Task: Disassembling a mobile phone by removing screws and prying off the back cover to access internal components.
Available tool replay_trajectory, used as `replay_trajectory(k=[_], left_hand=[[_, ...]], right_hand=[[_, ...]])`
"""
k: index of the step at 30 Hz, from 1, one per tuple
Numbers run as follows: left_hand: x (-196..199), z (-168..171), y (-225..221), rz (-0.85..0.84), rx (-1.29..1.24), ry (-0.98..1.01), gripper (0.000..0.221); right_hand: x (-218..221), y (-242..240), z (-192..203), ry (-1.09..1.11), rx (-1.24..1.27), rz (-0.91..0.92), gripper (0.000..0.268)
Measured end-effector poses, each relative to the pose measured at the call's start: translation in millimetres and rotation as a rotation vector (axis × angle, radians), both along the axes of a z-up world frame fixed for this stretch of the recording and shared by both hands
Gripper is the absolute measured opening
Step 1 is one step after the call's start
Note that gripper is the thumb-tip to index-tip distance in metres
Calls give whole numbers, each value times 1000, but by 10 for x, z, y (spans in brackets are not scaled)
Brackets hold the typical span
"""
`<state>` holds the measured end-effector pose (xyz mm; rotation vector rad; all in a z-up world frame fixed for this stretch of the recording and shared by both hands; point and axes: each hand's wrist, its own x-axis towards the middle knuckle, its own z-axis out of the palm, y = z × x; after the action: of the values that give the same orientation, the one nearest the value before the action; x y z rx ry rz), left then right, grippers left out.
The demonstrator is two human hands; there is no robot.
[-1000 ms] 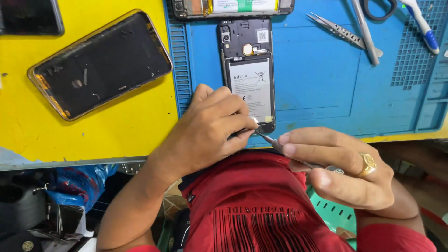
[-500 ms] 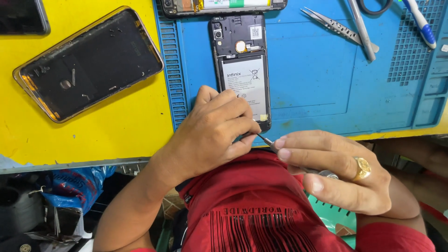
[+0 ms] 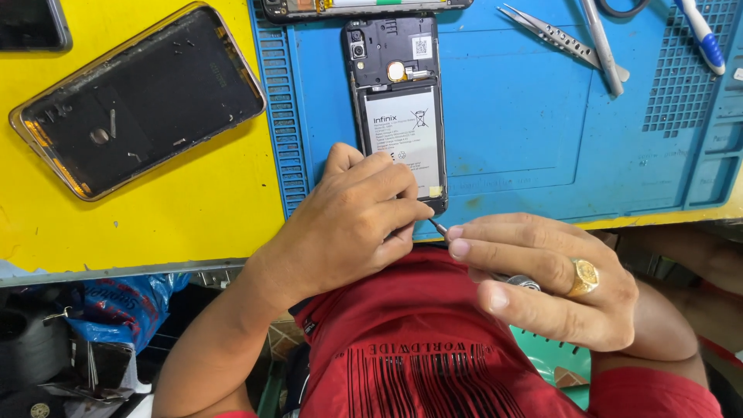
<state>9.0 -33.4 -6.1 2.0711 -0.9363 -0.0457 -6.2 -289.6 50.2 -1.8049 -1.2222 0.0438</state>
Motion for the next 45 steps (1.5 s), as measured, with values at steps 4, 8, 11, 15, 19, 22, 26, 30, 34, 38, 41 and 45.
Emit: replay_trajectory(k=[4,8,11,15,19,22,26,30,34,38,41,45], left_hand=[[-3,-1,12,-13,15,-13,8],[-1,-9,12,-7,26,-17,8],[10,29,46,3,35,-12,10],[125,202,356,162,150,-198,8],[312,324,886,385,312,-401,7],[424,374,1269,504,487,-431,7],[527,376,1410,533,588,-467,6],[575,304,1358,545,647,-440,8],[580,291,1283,569,675,-416,8],[604,288,1248,552,651,-434,14],[565,339,1148,545,681,-382,15],[361,340,827,407,410,-161,26]], right_hand=[[15,27,-41,8,10,8,24],[62,91,-1,-40,11,10,22],[39,77,45,-236,-50,-140,32],[13,93,77,-54,-79,-102,23],[-12,-31,-209,-225,-31,-287,36],[-7,26,-75,-104,-77,-150,35],[26,25,-149,-291,-83,-280,35],[32,115,-49,-168,-90,-193,36],[32,108,-58,-219,-112,-233,40],[48,158,-25,-90,-61,-146,34],[70,164,-27,-197,-72,-223,22],[73,163,-63,-178,-52,-170,28]])
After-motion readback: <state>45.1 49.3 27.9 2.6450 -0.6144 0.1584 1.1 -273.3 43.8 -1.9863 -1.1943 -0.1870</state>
